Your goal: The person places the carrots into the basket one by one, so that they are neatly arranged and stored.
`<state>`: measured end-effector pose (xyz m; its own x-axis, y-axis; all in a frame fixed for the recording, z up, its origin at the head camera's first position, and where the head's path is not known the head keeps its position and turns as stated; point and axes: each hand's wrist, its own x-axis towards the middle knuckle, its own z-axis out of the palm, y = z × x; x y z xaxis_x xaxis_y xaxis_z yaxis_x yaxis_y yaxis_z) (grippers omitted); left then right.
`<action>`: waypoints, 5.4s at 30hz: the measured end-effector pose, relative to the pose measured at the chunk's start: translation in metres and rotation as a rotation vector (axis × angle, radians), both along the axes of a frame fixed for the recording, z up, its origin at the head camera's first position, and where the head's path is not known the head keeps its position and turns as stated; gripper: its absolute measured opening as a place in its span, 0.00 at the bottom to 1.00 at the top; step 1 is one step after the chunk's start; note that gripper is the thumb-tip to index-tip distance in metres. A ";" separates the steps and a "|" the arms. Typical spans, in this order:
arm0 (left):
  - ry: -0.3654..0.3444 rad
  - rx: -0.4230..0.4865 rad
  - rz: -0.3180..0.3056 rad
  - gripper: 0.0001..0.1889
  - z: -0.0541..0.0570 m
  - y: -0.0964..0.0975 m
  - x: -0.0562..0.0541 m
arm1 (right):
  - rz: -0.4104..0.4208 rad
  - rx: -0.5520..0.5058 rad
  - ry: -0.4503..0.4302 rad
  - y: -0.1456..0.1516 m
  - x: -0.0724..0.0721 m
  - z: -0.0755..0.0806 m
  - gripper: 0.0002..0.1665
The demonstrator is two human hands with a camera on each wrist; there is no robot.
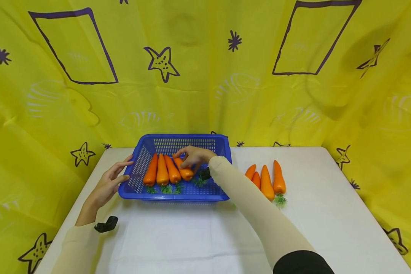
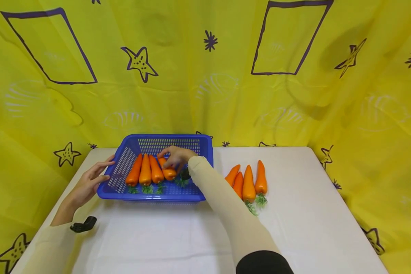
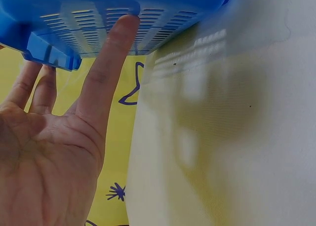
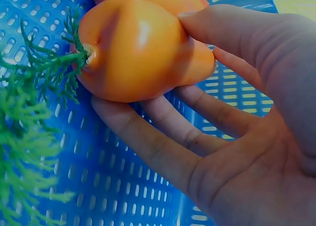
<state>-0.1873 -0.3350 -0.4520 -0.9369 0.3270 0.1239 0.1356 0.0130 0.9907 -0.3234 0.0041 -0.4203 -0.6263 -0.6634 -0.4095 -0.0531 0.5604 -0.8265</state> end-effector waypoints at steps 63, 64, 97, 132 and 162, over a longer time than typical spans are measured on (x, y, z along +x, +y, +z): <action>-0.024 -0.052 0.030 0.25 0.000 0.003 0.001 | 0.148 0.119 0.299 0.037 0.022 0.042 0.41; -0.023 -0.058 0.033 0.25 0.000 0.004 0.001 | 0.149 0.113 0.322 0.042 0.023 0.044 0.40; -0.017 -0.058 0.035 0.25 0.003 0.004 0.003 | -0.191 -0.038 0.676 0.234 0.075 0.065 0.40; -0.003 -0.033 0.018 0.24 0.002 0.002 0.001 | -0.413 0.083 0.395 0.319 0.104 -0.020 0.45; -0.005 -0.027 0.012 0.25 0.003 0.002 0.001 | -0.414 0.007 0.153 0.316 0.101 -0.022 0.49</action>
<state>-0.1864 -0.3326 -0.4495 -0.9414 0.3185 0.1110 0.1308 0.0412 0.9906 -0.2225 0.3197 -0.4426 -0.8925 -0.3414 -0.2947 0.0552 0.5658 -0.8227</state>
